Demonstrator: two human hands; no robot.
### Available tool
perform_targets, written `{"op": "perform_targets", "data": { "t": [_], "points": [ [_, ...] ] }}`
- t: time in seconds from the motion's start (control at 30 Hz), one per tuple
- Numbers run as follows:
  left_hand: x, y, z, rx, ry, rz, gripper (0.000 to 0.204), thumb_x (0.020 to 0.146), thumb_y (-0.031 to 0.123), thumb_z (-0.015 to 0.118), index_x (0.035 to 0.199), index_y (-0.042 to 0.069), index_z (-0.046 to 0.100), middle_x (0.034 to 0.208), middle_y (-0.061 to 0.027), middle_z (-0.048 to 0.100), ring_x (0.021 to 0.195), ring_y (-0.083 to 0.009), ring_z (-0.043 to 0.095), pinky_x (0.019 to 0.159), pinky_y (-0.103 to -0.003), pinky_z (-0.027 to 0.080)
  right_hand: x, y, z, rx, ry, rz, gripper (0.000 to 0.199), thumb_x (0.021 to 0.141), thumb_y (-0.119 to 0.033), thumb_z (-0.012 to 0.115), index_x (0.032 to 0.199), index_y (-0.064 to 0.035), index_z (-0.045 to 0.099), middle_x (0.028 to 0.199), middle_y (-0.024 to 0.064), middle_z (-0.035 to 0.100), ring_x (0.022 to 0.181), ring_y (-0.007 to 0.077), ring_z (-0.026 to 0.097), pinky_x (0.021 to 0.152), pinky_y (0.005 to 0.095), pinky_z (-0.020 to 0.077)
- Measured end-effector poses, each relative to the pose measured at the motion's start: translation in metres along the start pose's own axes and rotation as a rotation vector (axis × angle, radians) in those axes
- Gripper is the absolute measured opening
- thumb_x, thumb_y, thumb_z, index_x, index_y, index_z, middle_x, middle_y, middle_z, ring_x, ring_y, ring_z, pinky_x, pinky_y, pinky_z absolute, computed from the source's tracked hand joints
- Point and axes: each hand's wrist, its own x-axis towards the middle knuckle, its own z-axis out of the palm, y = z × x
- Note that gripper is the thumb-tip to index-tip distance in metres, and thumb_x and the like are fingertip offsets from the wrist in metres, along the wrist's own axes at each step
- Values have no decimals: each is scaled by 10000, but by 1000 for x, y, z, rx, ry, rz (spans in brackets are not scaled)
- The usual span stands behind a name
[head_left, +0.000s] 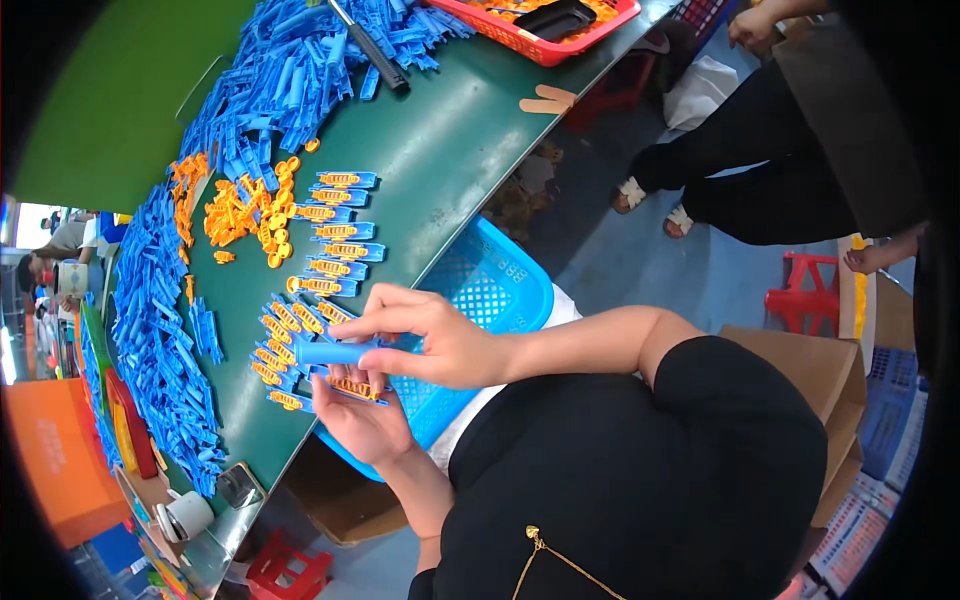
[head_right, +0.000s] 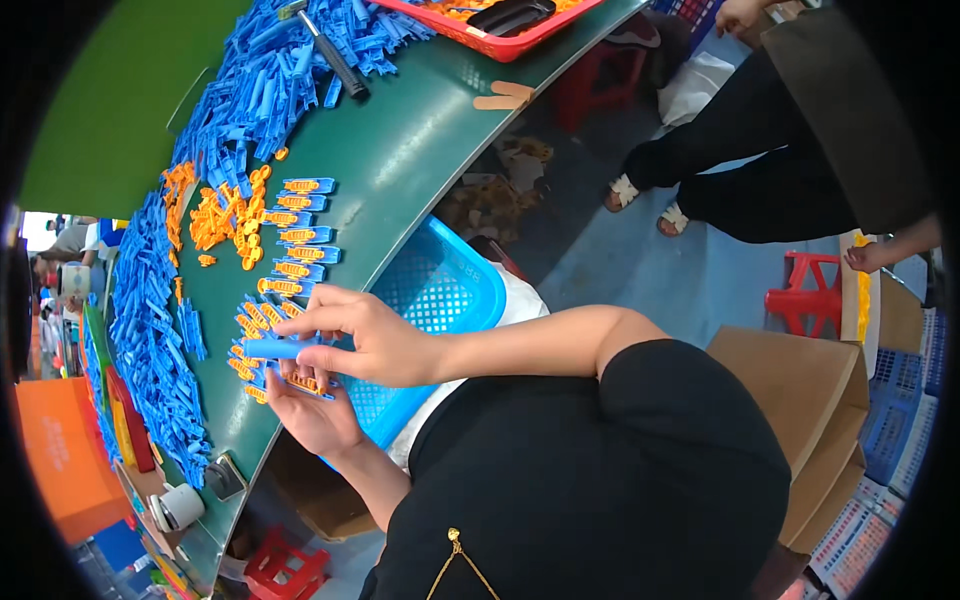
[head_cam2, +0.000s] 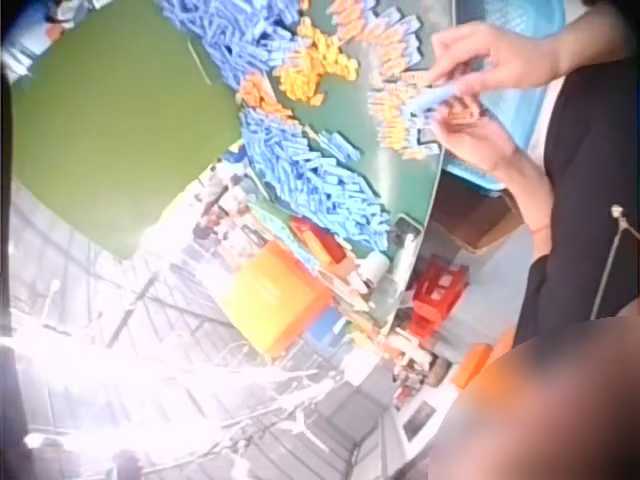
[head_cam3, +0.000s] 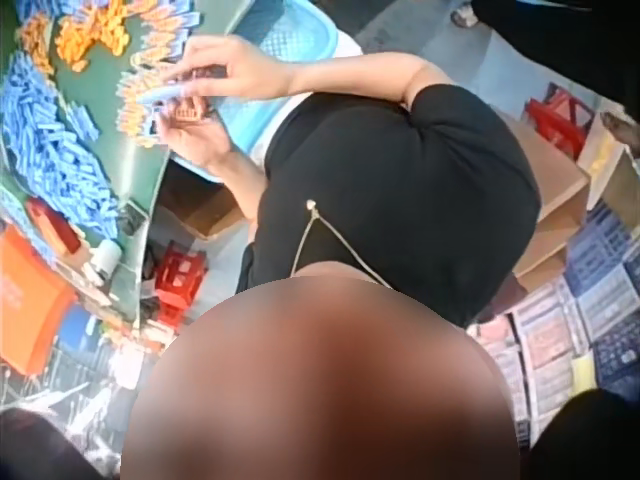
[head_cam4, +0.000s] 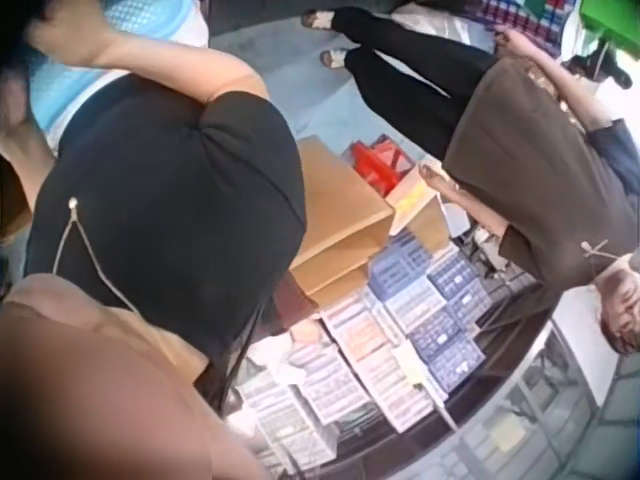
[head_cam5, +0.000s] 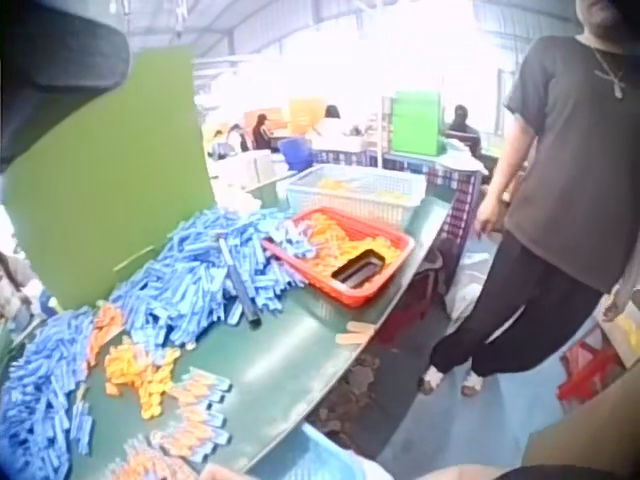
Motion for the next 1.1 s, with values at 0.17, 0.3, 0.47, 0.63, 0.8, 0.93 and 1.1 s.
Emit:
{"op": "perform_targets", "data": {
  "t": [0.17,0.3,0.47,0.63,0.8,0.93,1.1],
  "points": [
    [7,-7,3,-65,-175,-23,227,949,222,365,1071,44,437,854,-43,419,751,-146,423,654,-298,409,-3,5,-13,67,47,169,312,845,-93,608,1148,-20,591,904,40,503,837,104,519,739,230,426],
    [2,-10,5,284,70,133,283,947,189,410,1184,35,423,874,-35,430,796,-154,432,783,-337,392,18,2,-36,-19,196,113,291,834,-109,624,1113,-27,611,852,23,510,799,86,492,689,237,412],
    [-3,-2,2,105,-145,-22,382,926,248,369,1218,7,416,866,-48,427,826,-164,414,758,-335,366,104,-2,-29,-346,14,-221,270,801,-123,655,1058,-42,640,768,42,524,693,114,503,613,251,410],
    [-9,12,6,127,-88,-75,517,947,258,382,1377,5,247,991,-54,468,959,-182,450,842,-372,408,149,-28,14,-379,-121,-433,255,787,-124,667,1030,-47,654,751,51,537,673,123,505,607,251,408],
    [-7,20,5,307,-15,213,469,970,253,401,1339,-25,319,1005,-64,526,939,-164,545,835,-394,495,68,-26,0,-238,-229,-34,270,807,-75,633,1067,2,638,789,31,548,727,102,509,655,226,414],
    [-4,17,0,419,8,310,440,969,229,406,1319,-32,348,1166,-134,527,1025,-203,553,853,-381,491,19,-5,11,-161,-136,94,278,801,-31,629,1075,20,630,862,71,557,764,115,526,690,211,420],
    [-6,17,-2,530,-6,271,430,969,209,407,1309,-50,355,1281,-202,468,1086,-228,543,875,-352,480,17,1,17,-210,-163,7,251,784,-45,660,1032,-6,661,819,59,556,747,118,537,641,225,427]
  ]
}}
